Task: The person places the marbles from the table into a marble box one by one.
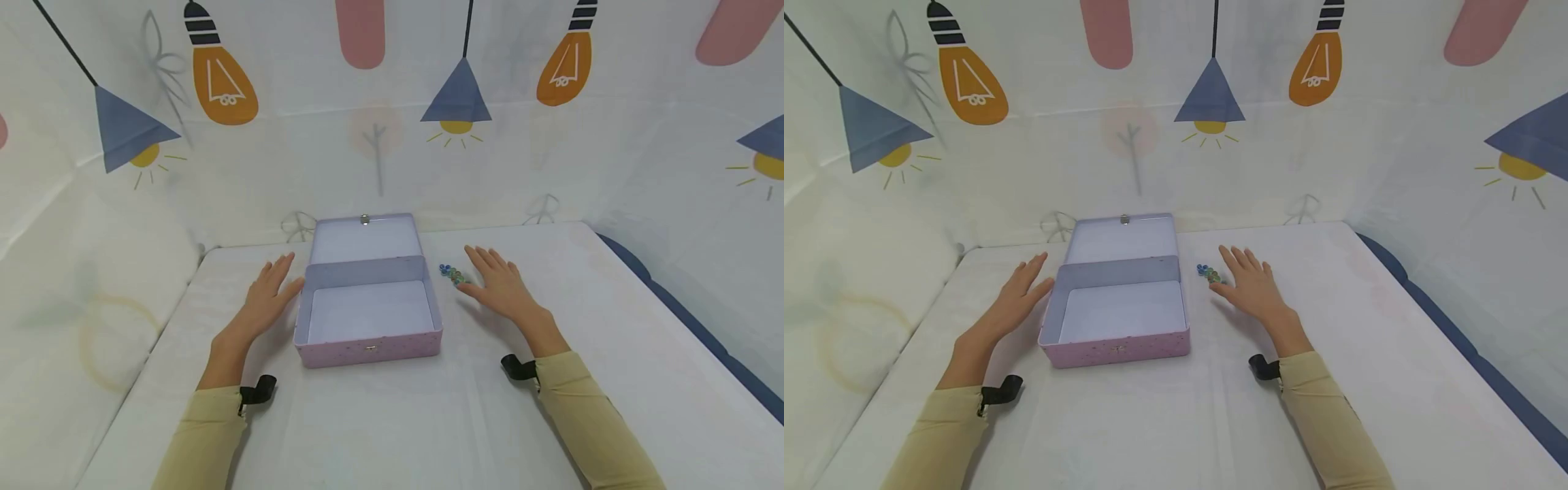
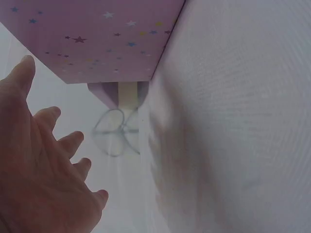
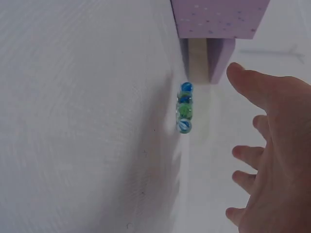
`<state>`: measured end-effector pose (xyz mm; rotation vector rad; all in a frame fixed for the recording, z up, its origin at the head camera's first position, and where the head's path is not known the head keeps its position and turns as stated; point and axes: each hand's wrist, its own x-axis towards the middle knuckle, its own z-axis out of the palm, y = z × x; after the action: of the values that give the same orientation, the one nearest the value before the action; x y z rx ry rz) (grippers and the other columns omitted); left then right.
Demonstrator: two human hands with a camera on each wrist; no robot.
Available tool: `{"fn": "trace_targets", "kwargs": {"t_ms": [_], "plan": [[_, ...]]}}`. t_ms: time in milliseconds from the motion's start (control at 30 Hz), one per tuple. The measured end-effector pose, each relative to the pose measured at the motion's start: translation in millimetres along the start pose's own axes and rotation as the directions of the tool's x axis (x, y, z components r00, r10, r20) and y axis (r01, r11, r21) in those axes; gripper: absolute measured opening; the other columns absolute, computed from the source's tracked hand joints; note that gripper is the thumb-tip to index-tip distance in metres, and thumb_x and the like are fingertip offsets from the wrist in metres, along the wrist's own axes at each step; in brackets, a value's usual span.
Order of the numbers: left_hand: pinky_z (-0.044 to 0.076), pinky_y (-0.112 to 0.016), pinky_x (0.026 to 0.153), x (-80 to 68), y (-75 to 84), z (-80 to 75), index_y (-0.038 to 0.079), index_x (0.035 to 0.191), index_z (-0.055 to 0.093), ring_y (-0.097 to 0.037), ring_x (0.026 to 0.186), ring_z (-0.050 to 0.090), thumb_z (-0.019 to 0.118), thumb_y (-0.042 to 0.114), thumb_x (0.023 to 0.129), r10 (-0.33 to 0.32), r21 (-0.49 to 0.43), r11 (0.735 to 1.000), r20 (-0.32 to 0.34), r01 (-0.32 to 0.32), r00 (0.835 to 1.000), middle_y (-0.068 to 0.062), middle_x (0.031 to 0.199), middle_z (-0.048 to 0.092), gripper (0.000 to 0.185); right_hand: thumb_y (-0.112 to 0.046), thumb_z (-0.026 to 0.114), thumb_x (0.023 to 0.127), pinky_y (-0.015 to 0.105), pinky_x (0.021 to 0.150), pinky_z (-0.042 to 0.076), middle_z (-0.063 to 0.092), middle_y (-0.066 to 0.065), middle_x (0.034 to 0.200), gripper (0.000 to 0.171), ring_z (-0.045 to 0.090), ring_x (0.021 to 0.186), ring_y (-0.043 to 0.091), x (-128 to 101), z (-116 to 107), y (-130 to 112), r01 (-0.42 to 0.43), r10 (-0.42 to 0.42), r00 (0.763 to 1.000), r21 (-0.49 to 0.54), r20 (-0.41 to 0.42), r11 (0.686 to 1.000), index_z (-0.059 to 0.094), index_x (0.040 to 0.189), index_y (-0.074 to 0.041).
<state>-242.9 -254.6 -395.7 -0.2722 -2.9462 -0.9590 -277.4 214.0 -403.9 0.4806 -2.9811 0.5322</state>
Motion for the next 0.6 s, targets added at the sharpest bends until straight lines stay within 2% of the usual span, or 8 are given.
{"fn": "trace_targets", "kwargs": {"t_ms": [233,433,600], "plan": [[-0.001,-0.073,0.117,-0.5,9.8,-1.8,0.028,0.161,0.006,-0.039,0.155,-0.006,0.036,0.057,0.103,0.016,-0.062,0.998,0.015,-0.015,1.000,-0.006,0.169,0.007,0.072,-0.051,0.059,0.095,0.066,0.118,0.020,0.030,0.016,0.162,0.083,0.022,0.151,0.042,5.2,3.7,0.6,0.025,-0.024,0.999,0.008,-0.033,1.000,0.021,0.160,-0.019],[-0.003,-0.072,0.117,-0.9,15.7,1.3,0.035,0.160,0.003,-0.034,0.156,-0.010,0.035,0.062,0.101,-0.012,-0.121,0.992,0.074,0.021,0.997,0.000,0.170,0.003,0.072,-0.046,0.063,0.093,0.063,0.118,0.025,0.037,0.021,0.157,0.081,0.032,0.145,0.043,6.3,5.4,2.7,0.013,-0.013,1.000,0.025,-0.015,1.000,0.025,0.159,-0.018],[-0.004,-0.072,0.118,-0.2,16.7,8.1,0.037,0.160,0.004,-0.034,0.156,-0.010,0.037,0.059,0.102,-0.022,-0.148,0.988,0.104,0.037,0.994,0.001,0.170,0.002,0.070,-0.040,0.066,0.092,0.063,0.116,0.029,0.041,0.024,0.153,0.081,0.039,0.140,0.045,6.5,7.9,4.1,0.001,-0.001,1.000,0.027,0.004,1.000,0.027,0.158,-0.016]]}}
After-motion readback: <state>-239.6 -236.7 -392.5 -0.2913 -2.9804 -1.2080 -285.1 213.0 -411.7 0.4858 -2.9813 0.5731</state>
